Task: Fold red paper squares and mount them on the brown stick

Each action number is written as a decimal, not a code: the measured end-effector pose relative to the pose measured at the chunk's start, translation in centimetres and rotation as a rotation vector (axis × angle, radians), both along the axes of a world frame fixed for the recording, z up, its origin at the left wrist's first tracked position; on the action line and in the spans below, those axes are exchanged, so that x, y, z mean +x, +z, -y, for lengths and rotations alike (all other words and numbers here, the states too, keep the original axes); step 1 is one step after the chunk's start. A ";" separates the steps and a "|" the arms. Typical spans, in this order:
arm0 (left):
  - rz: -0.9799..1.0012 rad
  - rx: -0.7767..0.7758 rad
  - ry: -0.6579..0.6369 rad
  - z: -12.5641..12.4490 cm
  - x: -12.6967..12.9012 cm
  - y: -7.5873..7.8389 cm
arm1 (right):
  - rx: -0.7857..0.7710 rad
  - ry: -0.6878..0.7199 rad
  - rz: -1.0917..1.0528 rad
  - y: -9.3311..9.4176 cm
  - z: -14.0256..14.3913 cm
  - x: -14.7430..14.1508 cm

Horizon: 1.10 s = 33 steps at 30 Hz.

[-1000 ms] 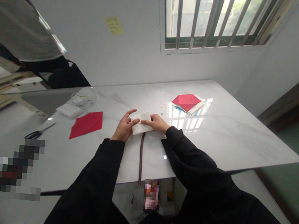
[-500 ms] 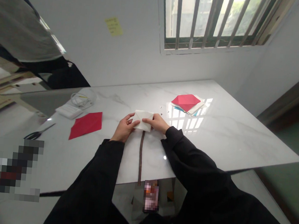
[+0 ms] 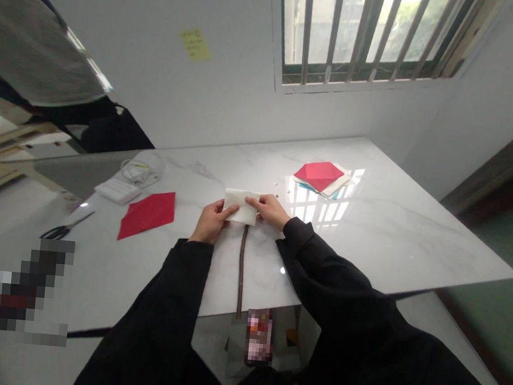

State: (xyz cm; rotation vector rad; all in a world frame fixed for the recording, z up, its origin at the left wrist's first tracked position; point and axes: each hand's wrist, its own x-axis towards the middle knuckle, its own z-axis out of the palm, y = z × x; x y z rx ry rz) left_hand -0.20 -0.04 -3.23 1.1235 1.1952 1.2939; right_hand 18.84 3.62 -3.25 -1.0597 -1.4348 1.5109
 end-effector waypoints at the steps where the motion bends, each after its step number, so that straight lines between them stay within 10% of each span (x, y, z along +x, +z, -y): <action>1: 0.008 -0.001 0.009 0.0 0.0 0.0 | -0.004 -0.008 -0.022 0.0 0.0 0.0; 33: 0.121 -0.031 -0.081 0.7 0.6 1.2 | -0.009 -0.152 -0.089 0.1 0.0 -0.2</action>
